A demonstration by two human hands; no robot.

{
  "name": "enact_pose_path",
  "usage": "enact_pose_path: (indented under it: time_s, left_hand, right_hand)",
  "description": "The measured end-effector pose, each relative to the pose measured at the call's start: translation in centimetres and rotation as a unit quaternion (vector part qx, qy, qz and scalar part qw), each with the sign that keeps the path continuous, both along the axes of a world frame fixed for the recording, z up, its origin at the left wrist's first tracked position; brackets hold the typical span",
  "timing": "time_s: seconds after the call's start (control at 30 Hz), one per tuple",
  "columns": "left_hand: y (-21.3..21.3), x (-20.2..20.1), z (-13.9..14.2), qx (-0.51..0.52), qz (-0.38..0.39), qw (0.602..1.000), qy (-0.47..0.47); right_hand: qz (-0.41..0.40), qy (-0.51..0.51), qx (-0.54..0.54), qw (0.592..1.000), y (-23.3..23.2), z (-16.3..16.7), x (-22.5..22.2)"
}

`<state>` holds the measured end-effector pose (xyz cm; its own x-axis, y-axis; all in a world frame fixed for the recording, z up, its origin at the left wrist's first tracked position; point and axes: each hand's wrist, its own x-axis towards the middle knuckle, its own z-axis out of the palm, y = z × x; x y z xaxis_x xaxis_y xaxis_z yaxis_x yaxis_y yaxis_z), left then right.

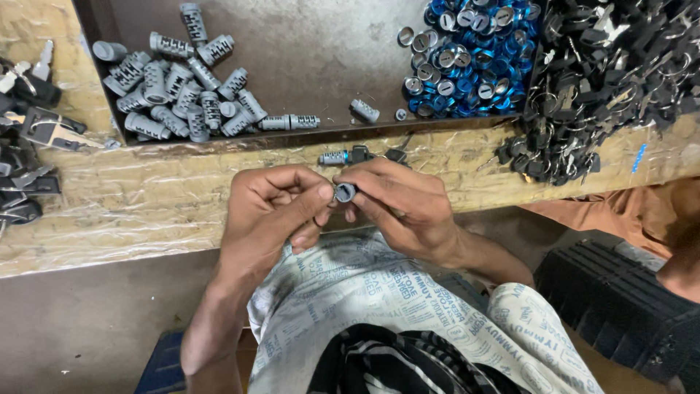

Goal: The person sits at a workbench assembling padlock cylinder cores. They pick small gray pin tumblers and blue discs from trays, insert the pins into the lock plug by hand, and use keys to test and set the assembled cylinder, placing finished units aside.

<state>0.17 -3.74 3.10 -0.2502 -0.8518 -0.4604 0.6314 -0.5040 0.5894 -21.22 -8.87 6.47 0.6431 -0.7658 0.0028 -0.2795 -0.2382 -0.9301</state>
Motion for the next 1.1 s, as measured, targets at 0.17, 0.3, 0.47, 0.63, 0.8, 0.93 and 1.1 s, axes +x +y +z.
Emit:
enact_pose_path:
  time_s: [0.17, 0.3, 0.47, 0.63, 0.8, 0.93, 1.1]
  left_hand:
    - [0.6, -0.7, 1.3, -0.006, 0.002, 0.987, -0.161]
    - [1.0, -1.3, 2.1, -0.103, 0.018, 0.937, -0.333]
    - [0.9, -0.7, 2.2, -0.179, -0.023, 0.895, -0.407]
    - [1.3, -3.6, 2.0, -0.311, 0.073, 0.781, -0.536]
    - [2.3, -4.2, 1.2, -0.257, 0.127, 0.855, -0.431]
    - [2.3, -2.8, -0.9, -0.112, 0.139, 0.964, -0.198]
    - [2.4, -2.2, -2.5, -0.14, 0.203, 0.933, -0.261]
  right_hand:
    - [-0.032, 0.0, -0.067, 0.997, 1.0, -0.5, 0.1]
    - [-0.022, 0.015, -0.126, 0.992, 1.6, -0.9, -0.3]
    - [-0.01, 0.025, -0.196, 0.98, 1.9, -1.1, -0.2]
    - [-0.008, 0.029, -0.257, 0.966, 1.4, -1.3, -0.6]
    - [0.048, -0.005, -0.461, 0.886, 0.4, -1.7, -0.6]
    - [0.068, 0.012, -0.38, 0.922, -1.8, -0.6, -0.3]
    - [-0.09, 0.268, -0.38, 0.881, -9.7, 0.2, -1.9]
